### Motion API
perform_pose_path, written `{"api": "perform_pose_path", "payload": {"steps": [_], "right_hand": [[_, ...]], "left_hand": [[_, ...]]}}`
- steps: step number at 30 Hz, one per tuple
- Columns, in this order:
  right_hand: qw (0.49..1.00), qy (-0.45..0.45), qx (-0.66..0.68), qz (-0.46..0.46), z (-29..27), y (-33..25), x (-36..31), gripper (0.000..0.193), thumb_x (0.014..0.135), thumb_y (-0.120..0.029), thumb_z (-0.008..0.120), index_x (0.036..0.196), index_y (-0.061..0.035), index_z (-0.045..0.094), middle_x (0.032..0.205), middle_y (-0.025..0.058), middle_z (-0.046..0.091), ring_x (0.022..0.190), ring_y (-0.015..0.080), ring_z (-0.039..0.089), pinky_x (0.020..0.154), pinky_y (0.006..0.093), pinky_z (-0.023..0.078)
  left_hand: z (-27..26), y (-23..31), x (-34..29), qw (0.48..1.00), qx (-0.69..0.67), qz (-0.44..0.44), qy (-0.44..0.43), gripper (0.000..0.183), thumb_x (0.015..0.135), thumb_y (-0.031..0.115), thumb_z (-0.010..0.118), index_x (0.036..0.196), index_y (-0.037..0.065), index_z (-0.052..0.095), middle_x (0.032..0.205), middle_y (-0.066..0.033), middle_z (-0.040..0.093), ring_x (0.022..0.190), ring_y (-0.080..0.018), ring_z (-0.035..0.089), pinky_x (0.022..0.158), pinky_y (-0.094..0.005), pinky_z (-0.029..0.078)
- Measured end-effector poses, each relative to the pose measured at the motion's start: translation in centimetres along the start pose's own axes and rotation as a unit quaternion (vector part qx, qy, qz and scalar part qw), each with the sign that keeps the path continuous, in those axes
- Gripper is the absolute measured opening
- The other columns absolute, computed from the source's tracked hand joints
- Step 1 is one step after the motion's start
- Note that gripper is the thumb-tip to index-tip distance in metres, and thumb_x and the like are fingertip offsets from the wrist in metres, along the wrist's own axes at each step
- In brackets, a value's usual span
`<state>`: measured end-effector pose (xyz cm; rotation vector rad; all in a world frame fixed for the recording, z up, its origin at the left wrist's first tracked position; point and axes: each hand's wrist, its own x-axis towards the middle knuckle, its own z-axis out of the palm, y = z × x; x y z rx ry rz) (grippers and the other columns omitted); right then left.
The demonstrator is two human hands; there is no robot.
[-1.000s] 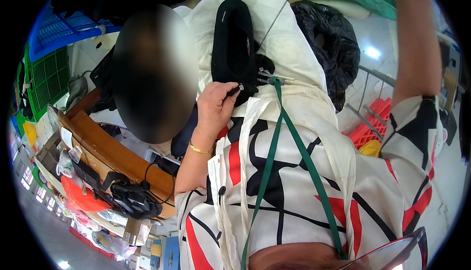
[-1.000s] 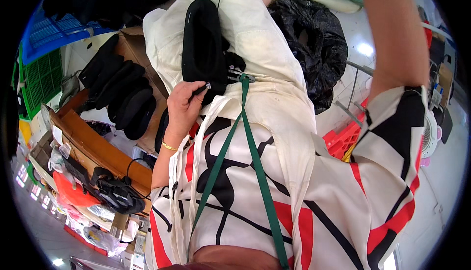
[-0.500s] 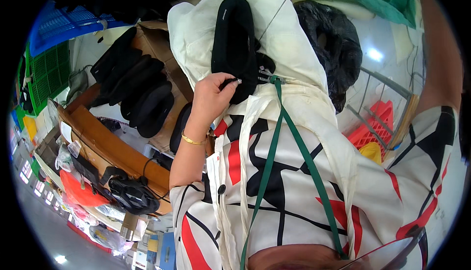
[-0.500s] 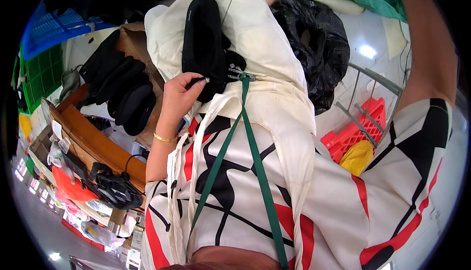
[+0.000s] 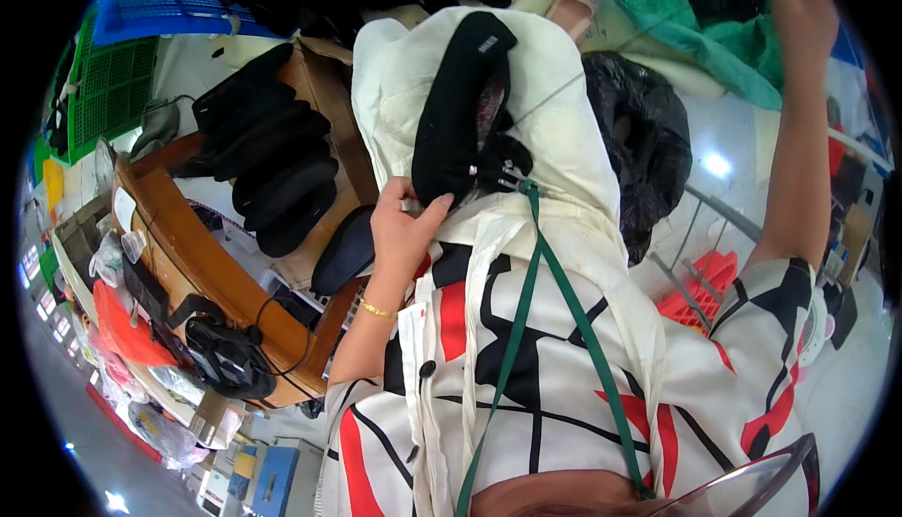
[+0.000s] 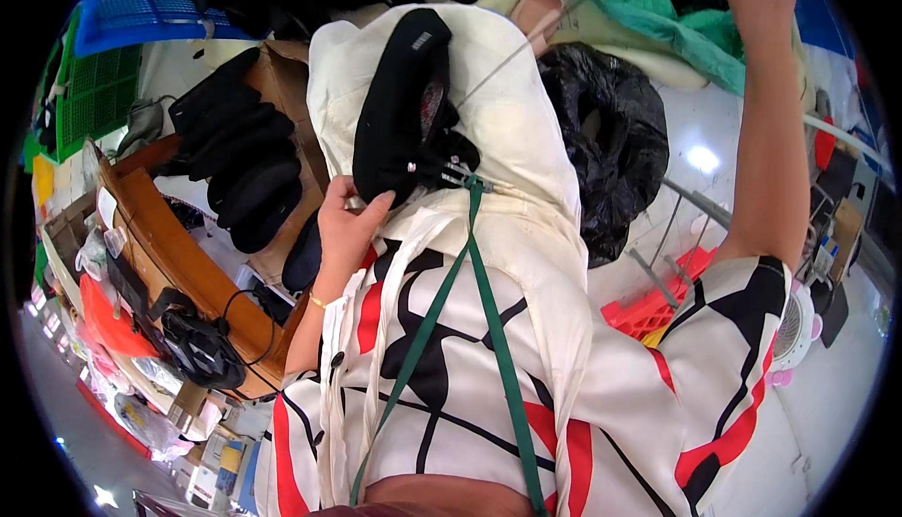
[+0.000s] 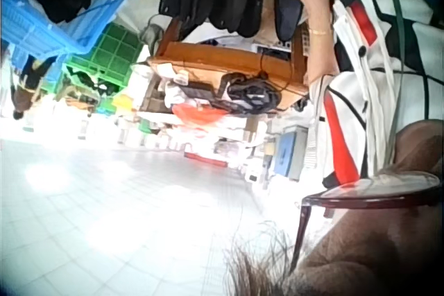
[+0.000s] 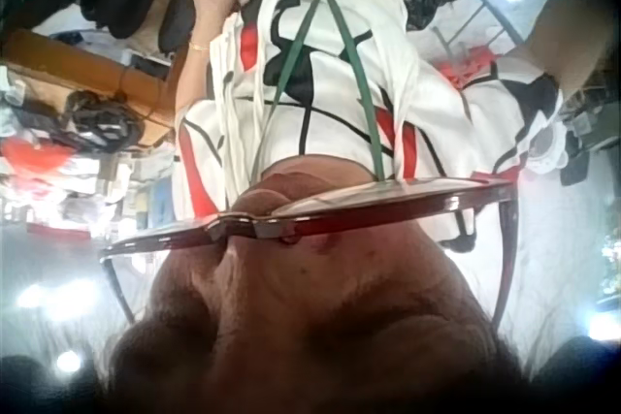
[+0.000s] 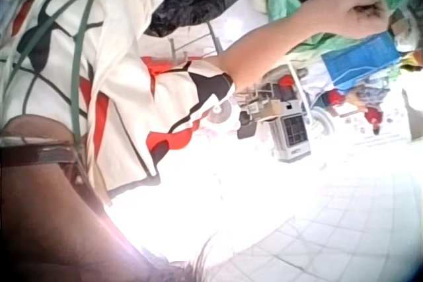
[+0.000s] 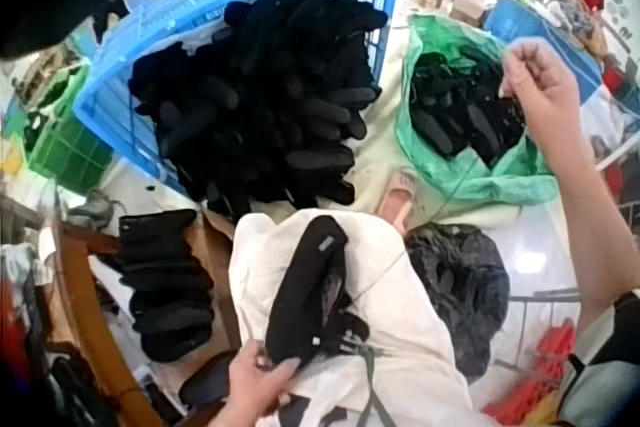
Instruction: The person sits on the floor and sews black shoe insoles using a needle and thread. They pick up insoles from a blue crate, stitch the edges, and place the finished items into a green bag.
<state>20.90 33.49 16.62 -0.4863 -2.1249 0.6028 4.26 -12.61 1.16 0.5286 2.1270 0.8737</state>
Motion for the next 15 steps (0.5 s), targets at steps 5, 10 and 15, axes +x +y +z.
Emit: {"api": "perform_pose_path", "payload": {"steps": [5, 10, 15], "right_hand": [[0.973, 0.053, -0.214, 0.071, -0.2, -4.8, -1.4, 0.024, 0.099, -0.026, 0.059, 0.106, -0.0034, 0.063, 0.084, 0.0055, 0.068, 0.08, 0.011, 0.065, 0.076, 0.0219, 0.05], [0.989, 0.073, -0.012, 0.132, -1.7, -2.9, -2.9, 0.018, 0.098, -0.012, 0.061, 0.112, -0.0007, 0.062, 0.089, 0.002, 0.064, 0.081, 0.0064, 0.059, 0.079, 0.0201, 0.047], [0.98, 0.045, 0.019, 0.191, -0.8, 0.4, -5.7, 0.017, 0.099, -0.014, 0.06, 0.11, -0.0013, 0.061, 0.09, 0.0001, 0.061, 0.078, 0.0055, 0.055, 0.072, 0.0193, 0.045]], "left_hand": [[-3.6, 1.6, 3.3, 0.936, -0.327, 0.087, 0.098, 0.027, 0.081, -0.006, 0.067, 0.101, 0.005, 0.051, 0.107, -0.0041, 0.056, 0.093, -0.0095, 0.055, 0.084, -0.022, 0.046], [-12.6, 6.5, 9.0, 0.927, -0.313, 0.198, 0.059, 0.027, 0.088, 0.0, 0.058, 0.115, 0.001, 0.06, 0.103, -0.0026, 0.064, 0.093, -0.0084, 0.058, 0.085, -0.0212, 0.046], [-13.6, 7.7, 13.2, 0.947, -0.187, 0.168, -0.198, 0.028, 0.088, 0.004, 0.061, 0.115, -0.002, 0.065, 0.106, -0.0042, 0.067, 0.095, -0.0111, 0.062, 0.089, -0.0232, 0.048]]}}
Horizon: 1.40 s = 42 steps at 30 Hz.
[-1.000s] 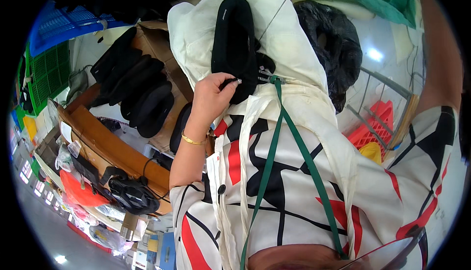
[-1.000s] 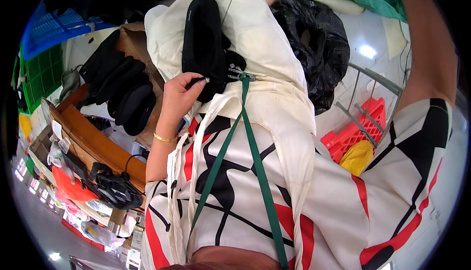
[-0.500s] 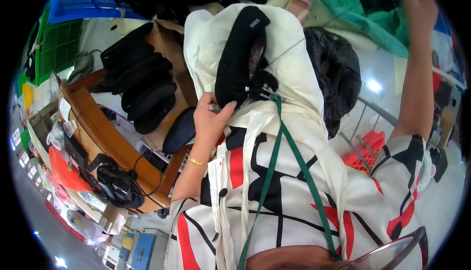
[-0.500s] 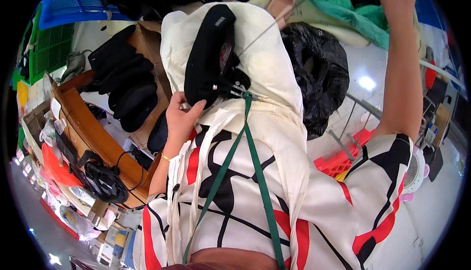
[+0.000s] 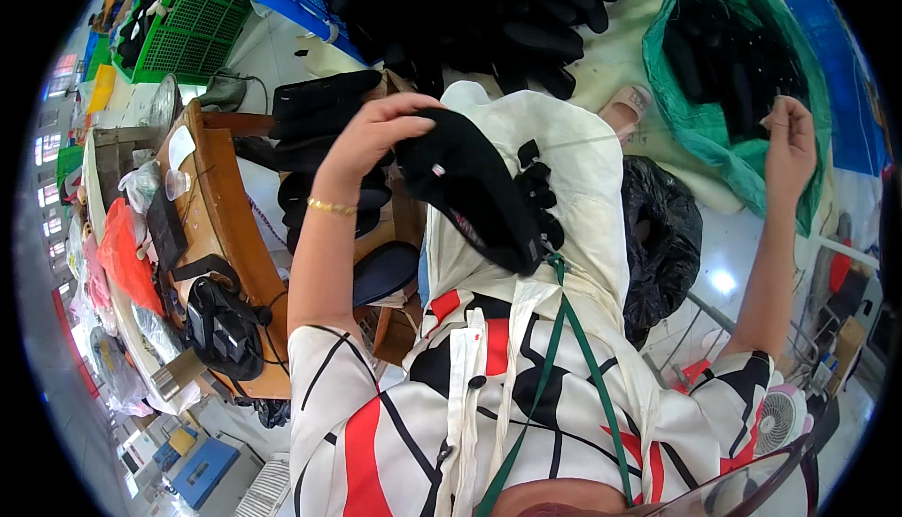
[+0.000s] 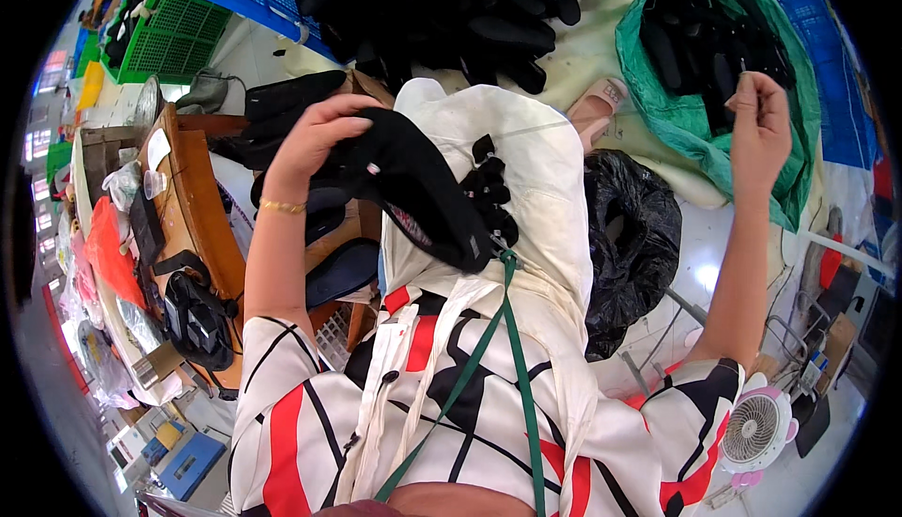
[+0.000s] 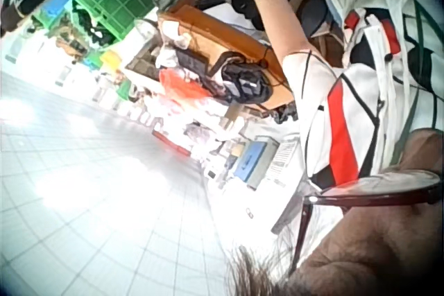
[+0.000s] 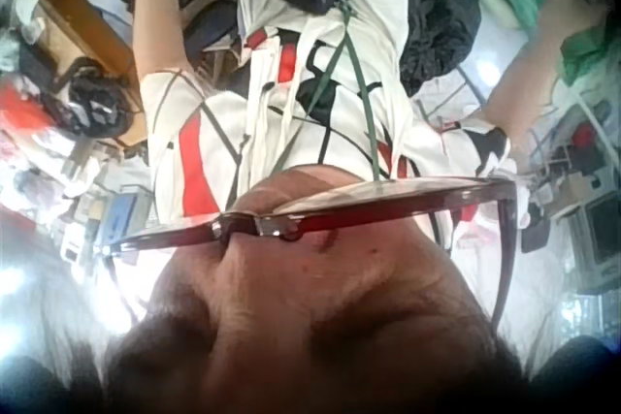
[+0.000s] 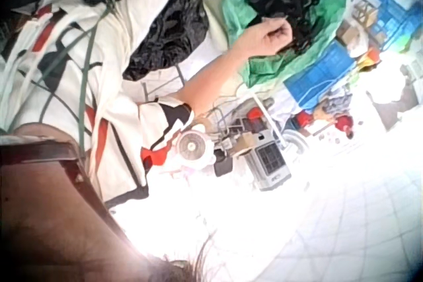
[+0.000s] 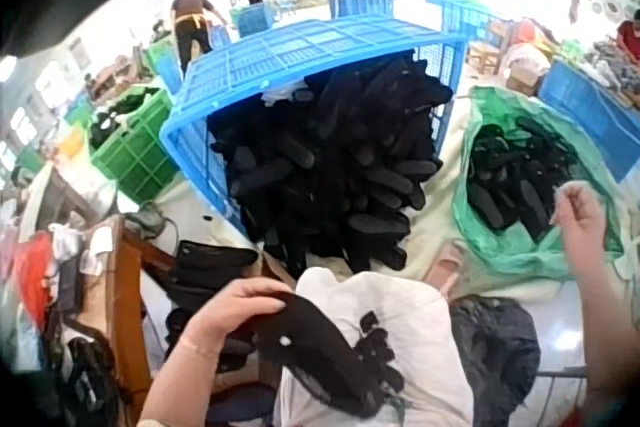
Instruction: The person sits on the floor and sews black shoe insoles using a needle and thread. They pick up insoles from a blue crate, stitch the edges, and place the finished items into a green bag.
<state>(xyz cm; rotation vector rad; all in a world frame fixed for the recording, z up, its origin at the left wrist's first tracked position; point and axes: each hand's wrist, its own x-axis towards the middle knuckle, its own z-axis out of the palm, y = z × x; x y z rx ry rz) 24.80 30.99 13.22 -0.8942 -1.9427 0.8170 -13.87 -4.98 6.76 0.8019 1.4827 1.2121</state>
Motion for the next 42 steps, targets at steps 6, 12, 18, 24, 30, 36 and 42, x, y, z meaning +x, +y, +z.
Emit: {"api": "perform_pose_path", "payload": {"steps": [6, 12, 18, 24, 30, 36, 42], "right_hand": [[0.99, -0.06, -0.082, 0.098, 2.5, 4.2, -4.2, 0.016, 0.098, -0.01, 0.055, 0.113, -0.0053, 0.056, 0.078, -0.0007, 0.056, 0.069, 0.0057, 0.051, 0.064, 0.0216, 0.043], [0.967, -0.207, -0.087, 0.123, 10.3, 3.3, -9.1, 0.014, 0.094, -0.008, 0.057, 0.107, -0.0029, 0.061, 0.083, 0.005, 0.061, 0.075, 0.0106, 0.055, 0.071, 0.0261, 0.048], [0.924, -0.372, 0.089, -0.018, 22.3, -4.4, -12.3, 0.024, 0.087, -0.01, 0.066, 0.109, -0.0021, 0.063, 0.1, 0.0128, 0.063, 0.093, 0.025, 0.062, 0.084, 0.0347, 0.05], [0.88, -0.443, 0.044, -0.165, 26.3, -7.7, -12.6, 0.027, 0.079, -0.009, 0.072, 0.105, -0.0056, 0.065, 0.091, 0.011, 0.059, 0.086, 0.0299, 0.058, 0.078, 0.0381, 0.047], [0.879, -0.449, 0.054, -0.152, 27.3, -6.9, -13.3, 0.025, 0.079, -0.011, 0.072, 0.102, -0.0054, 0.065, 0.084, 0.0107, 0.057, 0.082, 0.0301, 0.056, 0.073, 0.0384, 0.045], [0.864, -0.501, 0.04, 0.005, 27.2, -7.7, -12.9, 0.027, 0.084, -0.024, 0.073, 0.092, -0.0011, 0.063, 0.081, 0.0134, 0.059, 0.073, 0.0327, 0.058, 0.061, 0.0405, 0.045], [0.835, -0.536, -0.09, -0.09, 25.4, -8.8, -12.8, 0.028, 0.082, -0.026, 0.072, 0.074, -0.0026, 0.058, 0.074, 0.0128, 0.06, 0.068, 0.033, 0.06, 0.06, 0.0422, 0.046]], "left_hand": [[2.7, -5.2, 2.6, 0.919, 0.295, 0.038, 0.257, 0.026, 0.094, 0.026, 0.063, 0.101, 0.002, 0.068, 0.081, -0.0099, 0.063, 0.084, -0.018, 0.061, 0.078, -0.0299, 0.048], [6.1, -3.8, -1.9, 0.942, 0.229, -0.078, 0.233, 0.029, 0.087, 0.03, 0.071, 0.09, 0.001, 0.066, 0.068, -0.0095, 0.061, 0.061, -0.0168, 0.057, 0.059, -0.0305, 0.047], [8.3, -4.5, -2.7, 0.935, 0.238, 0.021, 0.264, 0.015, 0.081, 0.013, 0.072, 0.091, 0.003, 0.064, 0.079, -0.0113, 0.062, 0.064, -0.0247, 0.057, 0.06, -0.0335, 0.048], [7.7, -6.7, -2.7, 0.891, 0.32, 0.171, 0.273, 0.019, 0.08, 0.004, 0.073, 0.096, 0.004, 0.063, 0.083, -0.0108, 0.062, 0.072, -0.0273, 0.058, 0.061, -0.0339, 0.046], [7.7, -7.4, -2.8, 0.882, 0.321, 0.19, 0.288, 0.02, 0.08, 0.004, 0.073, 0.096, 0.004, 0.063, 0.081, -0.0098, 0.062, 0.07, -0.026, 0.058, 0.06, -0.0333, 0.046], [6.7, -6.0, -2.4, 0.951, 0.161, 0.035, 0.26, 0.015, 0.084, 0.015, 0.072, 0.092, 0.003, 0.066, 0.079, -0.01, 0.064, 0.065, -0.0222, 0.058, 0.06, -0.0313, 0.047], [6.7, -5.6, -1.4, 0.895, 0.292, 0.091, 0.324, 0.013, 0.084, 0.015, 0.071, 0.094, 0.006, 0.067, 0.09, -0.008, 0.062, 0.075, -0.0248, 0.062, 0.06, -0.0326, 0.049]]}}
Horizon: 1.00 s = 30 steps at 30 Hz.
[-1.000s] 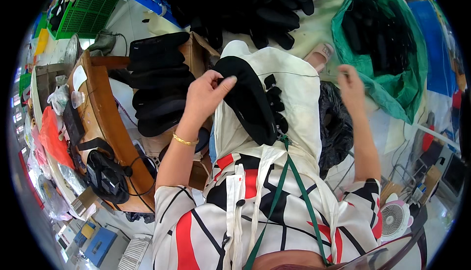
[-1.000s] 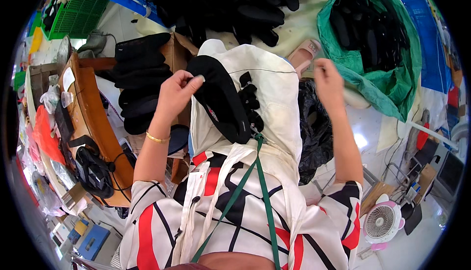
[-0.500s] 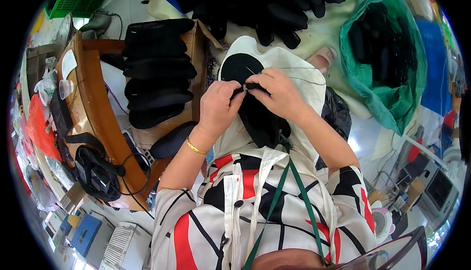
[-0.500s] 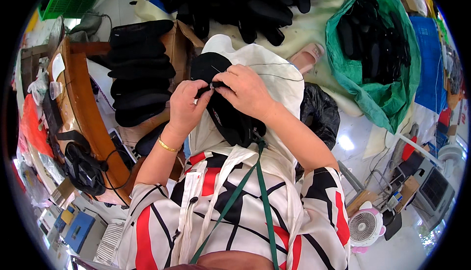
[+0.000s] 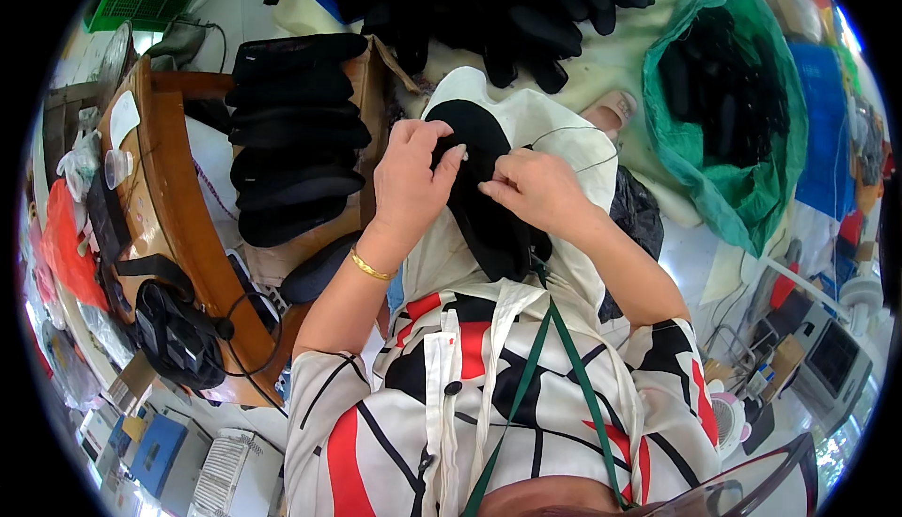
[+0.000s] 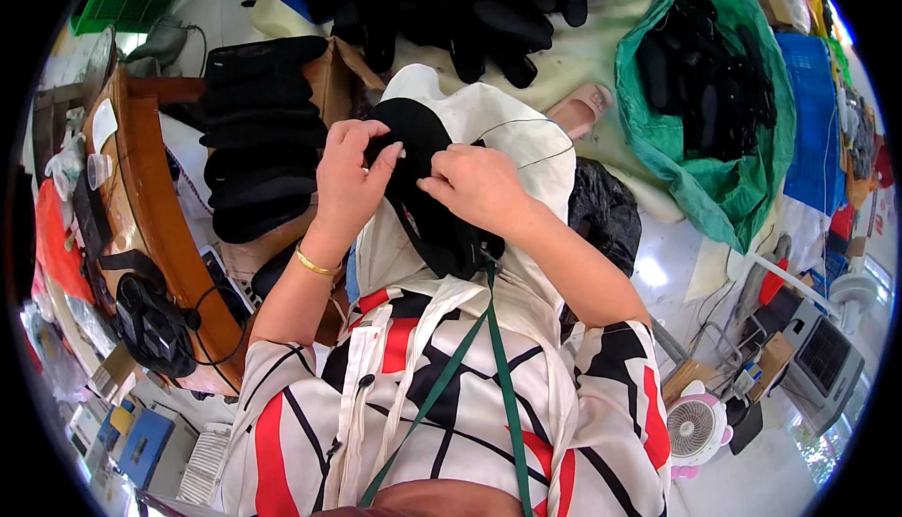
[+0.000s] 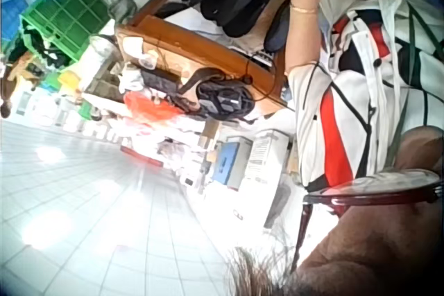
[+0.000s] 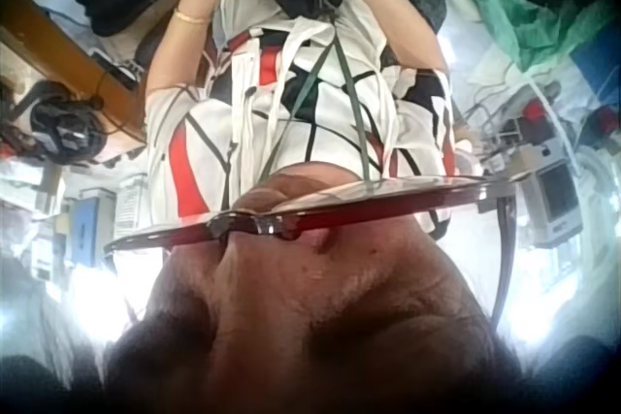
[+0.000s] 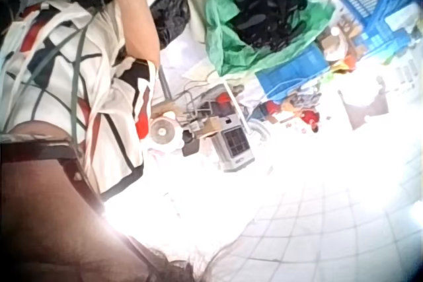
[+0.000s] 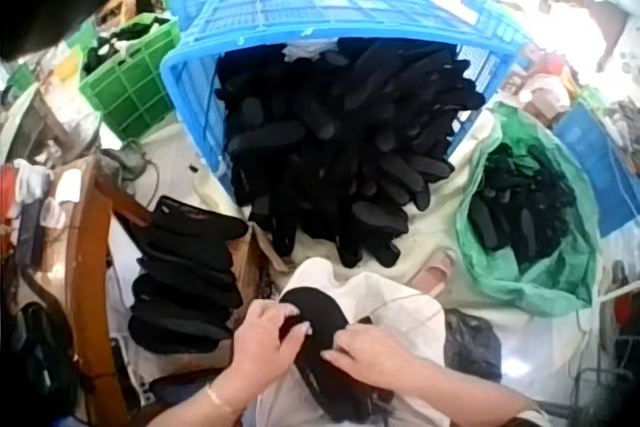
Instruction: The person sits on the floor and sews black shoe insoles using a needle and thread. They pick up insoles from a blue crate, stitch the edges, and place the finished items into a green bag.
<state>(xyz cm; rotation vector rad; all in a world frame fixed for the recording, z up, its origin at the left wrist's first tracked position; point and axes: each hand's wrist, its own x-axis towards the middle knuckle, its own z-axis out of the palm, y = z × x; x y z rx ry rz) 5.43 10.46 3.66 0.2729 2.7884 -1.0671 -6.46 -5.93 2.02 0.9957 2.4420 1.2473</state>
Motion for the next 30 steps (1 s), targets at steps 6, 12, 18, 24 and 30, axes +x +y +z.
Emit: {"api": "perform_pose_path", "payload": {"steps": [6, 12, 18, 24, 30], "right_hand": [[0.962, 0.158, -0.216, -0.058, -0.9, 0.8, -1.1, 0.019, 0.078, -0.017, 0.071, 0.072, -0.0051, 0.058, 0.068, 0.0091, 0.055, 0.067, 0.0294, 0.06, 0.058, 0.0405, 0.046], [0.931, 0.358, 0.068, -0.03, -0.7, -0.5, 1.0, 0.018, 0.089, -0.014, 0.065, 0.075, -0.0048, 0.057, 0.07, 0.0067, 0.054, 0.069, 0.0219, 0.06, 0.065, 0.0355, 0.05], [0.562, 0.211, 0.8, 0.003, 3.1, -2.4, 1.5, 0.025, 0.103, -0.021, 0.049, 0.084, -0.0047, 0.052, 0.08, 0.005, 0.054, 0.072, 0.0184, 0.055, 0.081, 0.0353, 0.05], [0.579, 0.209, 0.788, 0.012, 4.6, -2.6, -1.2, 0.025, 0.104, -0.018, 0.044, 0.082, -0.0059, 0.046, 0.075, 0.0019, 0.045, 0.066, 0.0139, 0.045, 0.085, 0.0341, 0.044], [0.687, 0.249, 0.683, -0.002, 5.1, -4.8, -4.8, 0.024, 0.104, -0.015, 0.041, 0.081, -0.0065, 0.043, 0.072, -0.0014, 0.04, 0.066, 0.0081, 0.038, 0.081, 0.0286, 0.041]], "left_hand": [[0.3, 0.7, -1.0, 0.983, 0.108, 0.146, 0.007, 0.025, 0.081, 0.014, 0.074, 0.104, 0.008, 0.068, 0.098, -0.009, 0.061, 0.082, -0.0273, 0.062, 0.07, -0.035, 0.053], [-0.3, 2.5, -1.4, 0.972, 0.193, 0.127, -0.038, 0.041, 0.076, 0.022, 0.076, 0.11, 0.005, 0.063, 0.105, -0.0093, 0.059, 0.095, -0.0279, 0.061, 0.071, -0.0354, 0.054], [0.8, 1.3, -1.6, 0.971, 0.2, 0.133, 0.017, 0.039, 0.071, 0.016, 0.077, 0.106, 0.003, 0.065, 0.1, -0.0104, 0.061, 0.089, -0.0296, 0.061, 0.073, -0.0374, 0.053], [1.7, 0.0, -1.7, 0.955, 0.243, 0.167, 0.034, 0.03, 0.073, 0.013, 0.073, 0.102, 0.004, 0.067, 0.087, -0.0076, 0.062, 0.081, -0.0271, 0.062, 0.067, -0.0364, 0.053], [2.3, 0.1, -1.4, 0.955, 0.236, 0.177, 0.013, 0.024, 0.074, 0.012, 0.071, 0.098, 0.006, 0.069, 0.081, -0.0067, 0.061, 0.077, -0.0259, 0.062, 0.064, -0.0356, 0.052]]}}
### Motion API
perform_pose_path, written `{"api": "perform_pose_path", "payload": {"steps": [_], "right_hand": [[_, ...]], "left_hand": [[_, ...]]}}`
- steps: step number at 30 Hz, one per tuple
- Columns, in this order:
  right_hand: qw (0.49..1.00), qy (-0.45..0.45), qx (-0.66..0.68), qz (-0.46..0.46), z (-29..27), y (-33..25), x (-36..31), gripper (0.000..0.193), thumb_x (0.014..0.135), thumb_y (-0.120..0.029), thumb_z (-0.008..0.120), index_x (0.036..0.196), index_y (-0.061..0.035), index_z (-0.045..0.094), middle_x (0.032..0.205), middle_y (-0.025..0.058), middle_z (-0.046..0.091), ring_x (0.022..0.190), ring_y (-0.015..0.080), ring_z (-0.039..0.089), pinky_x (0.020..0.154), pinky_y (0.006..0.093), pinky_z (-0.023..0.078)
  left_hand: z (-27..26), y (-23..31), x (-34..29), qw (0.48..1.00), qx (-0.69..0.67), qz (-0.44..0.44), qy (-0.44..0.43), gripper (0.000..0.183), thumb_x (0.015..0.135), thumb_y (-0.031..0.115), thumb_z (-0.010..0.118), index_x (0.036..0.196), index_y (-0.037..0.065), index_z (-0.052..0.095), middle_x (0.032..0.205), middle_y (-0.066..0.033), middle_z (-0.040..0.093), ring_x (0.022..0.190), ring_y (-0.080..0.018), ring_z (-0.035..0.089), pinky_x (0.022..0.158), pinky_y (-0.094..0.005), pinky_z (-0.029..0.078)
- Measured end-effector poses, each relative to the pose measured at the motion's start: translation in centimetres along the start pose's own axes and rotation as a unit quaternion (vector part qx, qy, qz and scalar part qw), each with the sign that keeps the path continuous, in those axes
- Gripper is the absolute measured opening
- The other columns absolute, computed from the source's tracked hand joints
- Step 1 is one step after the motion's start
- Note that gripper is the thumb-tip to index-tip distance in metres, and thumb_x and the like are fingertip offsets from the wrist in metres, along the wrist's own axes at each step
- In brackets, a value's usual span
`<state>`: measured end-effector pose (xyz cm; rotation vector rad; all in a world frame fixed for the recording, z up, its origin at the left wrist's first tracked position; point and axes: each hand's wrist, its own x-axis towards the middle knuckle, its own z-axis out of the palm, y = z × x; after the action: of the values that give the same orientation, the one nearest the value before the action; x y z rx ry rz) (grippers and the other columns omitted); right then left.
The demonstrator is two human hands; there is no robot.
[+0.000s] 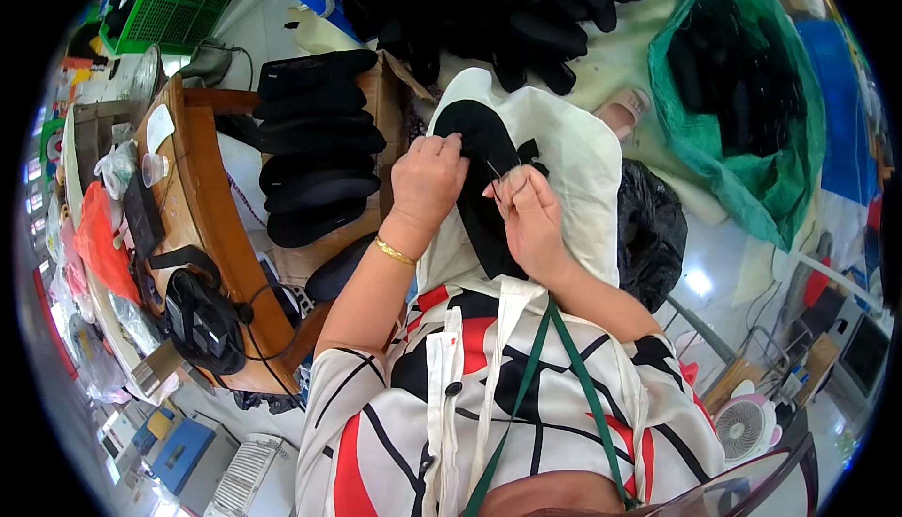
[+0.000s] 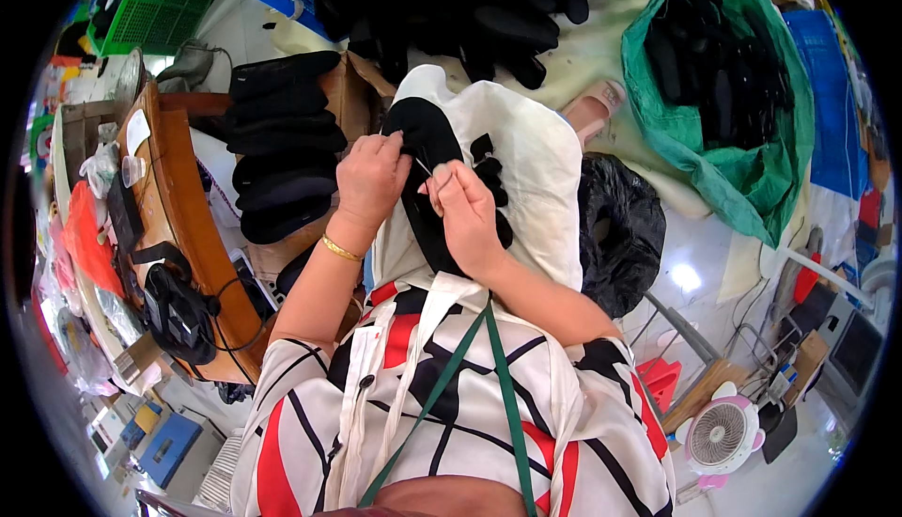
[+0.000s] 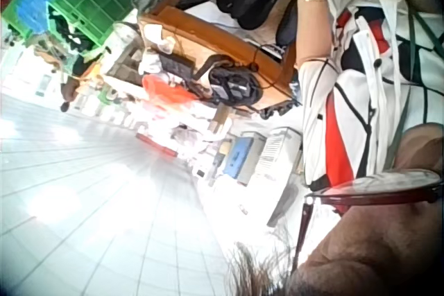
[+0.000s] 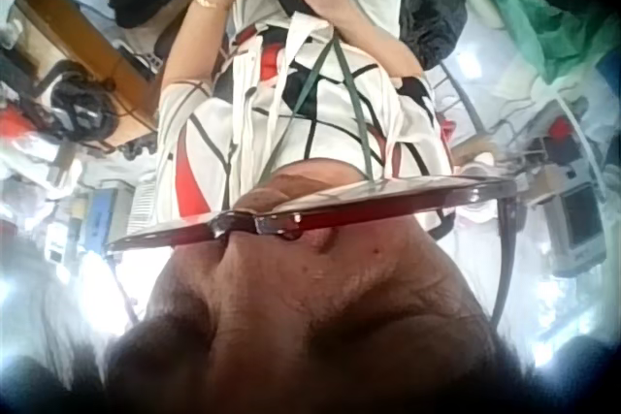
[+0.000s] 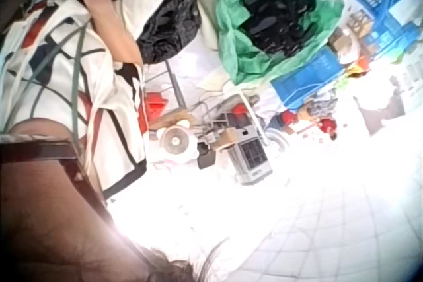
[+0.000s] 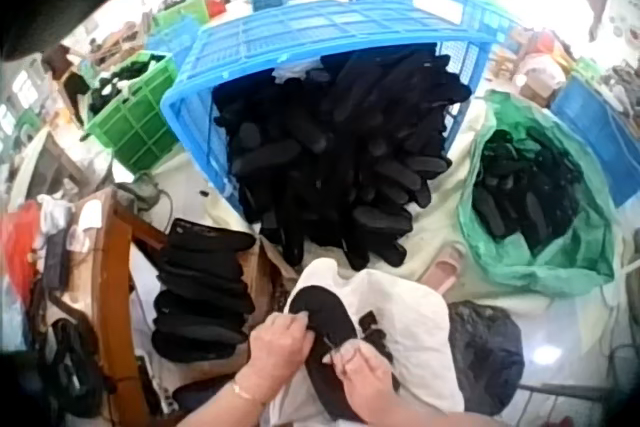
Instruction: The person sits on the floor and sews black shoe insoles using a needle and thread. They pick up insoles from a blue crate, stitch the edges, and place the finished items into a green bag.
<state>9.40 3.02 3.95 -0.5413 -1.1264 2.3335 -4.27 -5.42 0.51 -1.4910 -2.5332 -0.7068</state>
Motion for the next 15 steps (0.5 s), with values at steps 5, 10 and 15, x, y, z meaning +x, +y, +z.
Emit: {"api": "perform_pose_path", "payload": {"steps": [5, 10, 15], "right_hand": [[0.995, -0.012, -0.102, -0.015, -0.5, -0.8, 1.2, 0.024, 0.101, -0.01, 0.042, 0.078, -0.0041, 0.044, 0.071, 0.0003, 0.043, 0.063, 0.0094, 0.038, 0.067, 0.026, 0.04], [0.952, -0.088, -0.276, -0.1, -0.3, -0.9, -1.1, 0.014, 0.092, -0.005, 0.055, 0.079, -0.0014, 0.054, 0.072, 0.0097, 0.048, 0.064, 0.0225, 0.049, 0.061, 0.0325, 0.041], [0.849, -0.018, -0.43, -0.305, -1.6, -3.9, 3.5, 0.005, 0.087, -0.004, 0.063, 0.083, -0.004, 0.06, 0.074, 0.0119, 0.055, 0.067, 0.0286, 0.054, 0.061, 0.0366, 0.044]], "left_hand": [[-0.1, 0.0, 0.4, 1.0, 0.009, 0.007, -0.021, 0.027, 0.074, 0.012, 0.07, 0.099, 0.006, 0.068, 0.079, -0.0071, 0.061, 0.076, -0.0254, 0.062, 0.063, -0.0355, 0.052], [0.2, 0.4, 0.2, 0.999, -0.006, 0.011, -0.035, 0.027, 0.074, 0.013, 0.07, 0.101, 0.007, 0.068, 0.082, -0.0068, 0.061, 0.08, -0.0251, 0.063, 0.064, -0.0348, 0.053], [-1.0, 0.6, 1.0, 0.997, -0.029, -0.022, -0.065, 0.03, 0.075, 0.015, 0.072, 0.102, 0.004, 0.068, 0.086, -0.0095, 0.063, 0.084, -0.0291, 0.064, 0.071, -0.0378, 0.053]]}}
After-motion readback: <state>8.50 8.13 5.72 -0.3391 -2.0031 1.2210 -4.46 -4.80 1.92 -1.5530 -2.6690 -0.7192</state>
